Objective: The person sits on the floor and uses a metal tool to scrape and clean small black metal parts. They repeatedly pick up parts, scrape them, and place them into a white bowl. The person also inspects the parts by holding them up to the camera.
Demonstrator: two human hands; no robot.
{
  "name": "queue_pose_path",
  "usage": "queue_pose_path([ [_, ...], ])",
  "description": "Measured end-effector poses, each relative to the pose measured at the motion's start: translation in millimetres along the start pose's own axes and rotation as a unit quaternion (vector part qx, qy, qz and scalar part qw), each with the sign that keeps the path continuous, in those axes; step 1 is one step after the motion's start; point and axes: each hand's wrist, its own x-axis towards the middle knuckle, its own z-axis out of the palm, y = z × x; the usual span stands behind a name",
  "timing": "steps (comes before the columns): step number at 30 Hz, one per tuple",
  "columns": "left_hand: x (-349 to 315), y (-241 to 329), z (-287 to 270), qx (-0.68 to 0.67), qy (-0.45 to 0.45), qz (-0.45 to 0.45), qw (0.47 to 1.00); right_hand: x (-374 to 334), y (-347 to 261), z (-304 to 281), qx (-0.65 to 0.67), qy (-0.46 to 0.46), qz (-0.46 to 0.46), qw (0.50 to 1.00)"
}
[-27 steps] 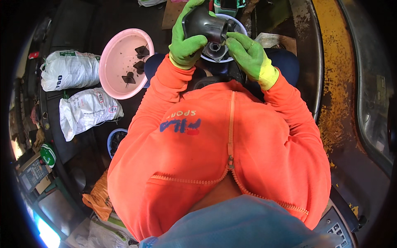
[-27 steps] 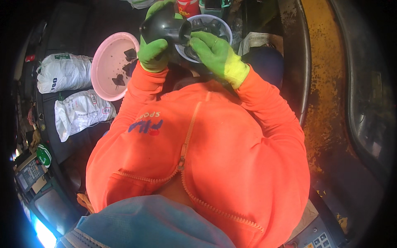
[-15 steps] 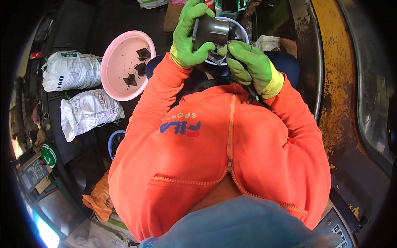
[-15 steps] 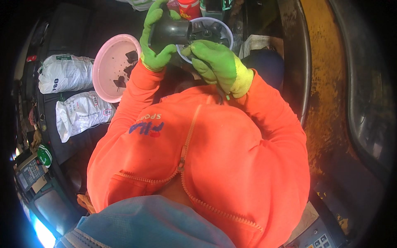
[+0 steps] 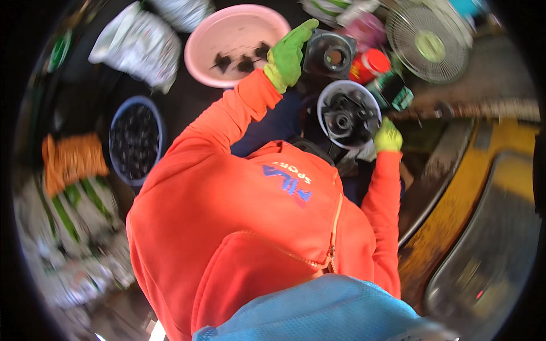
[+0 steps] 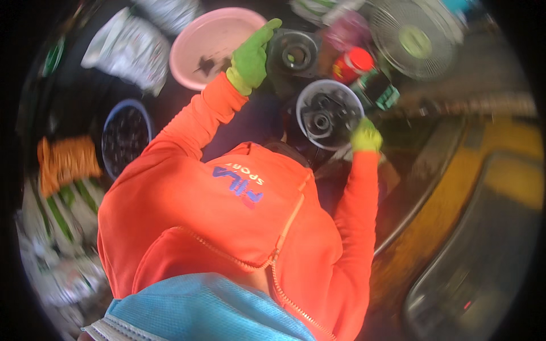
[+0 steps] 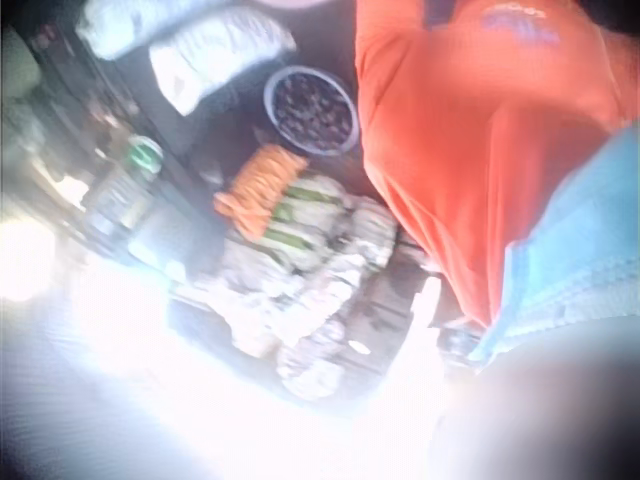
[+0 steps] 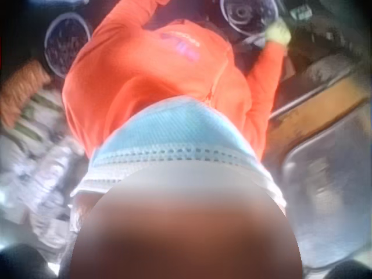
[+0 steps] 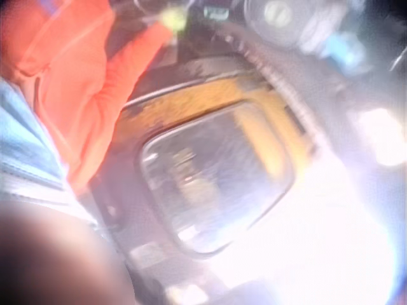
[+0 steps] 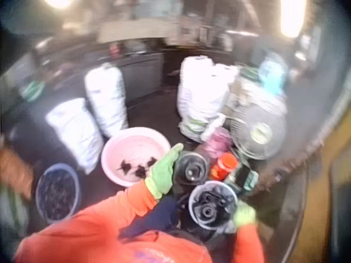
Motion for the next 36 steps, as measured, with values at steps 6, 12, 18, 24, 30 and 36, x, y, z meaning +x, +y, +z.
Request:
queue_pose_path([
  [6,-86,-16,-178,0.037,0.414,-0.081,0.906,6,6,40,0.186,-0.096,-0.028,0.978],
  [12,-287,-91,-285,0.466,0.177,-0.603,0.623,20,16,57,0.274,-0.203,0.060,0.938],
  [18,-418,-134,-310,0.523,0.010,-0.692,0.497,23,19,71,0.414,-0.204,0.185,0.868],
  [24,-411,-47,-408,0.560,0.328,-0.651,0.394,15,25,60,0.394,-0.195,0.244,0.864],
  [30,-348,13,-445,0.738,-0.045,-0.592,0.320,8,33,68,0.413,-0.203,0.194,0.866],
  [36,-239,-35,-355,0.845,-0.130,-0.323,0.405,-15,12,22,0.501,-0.157,0.149,0.838],
])
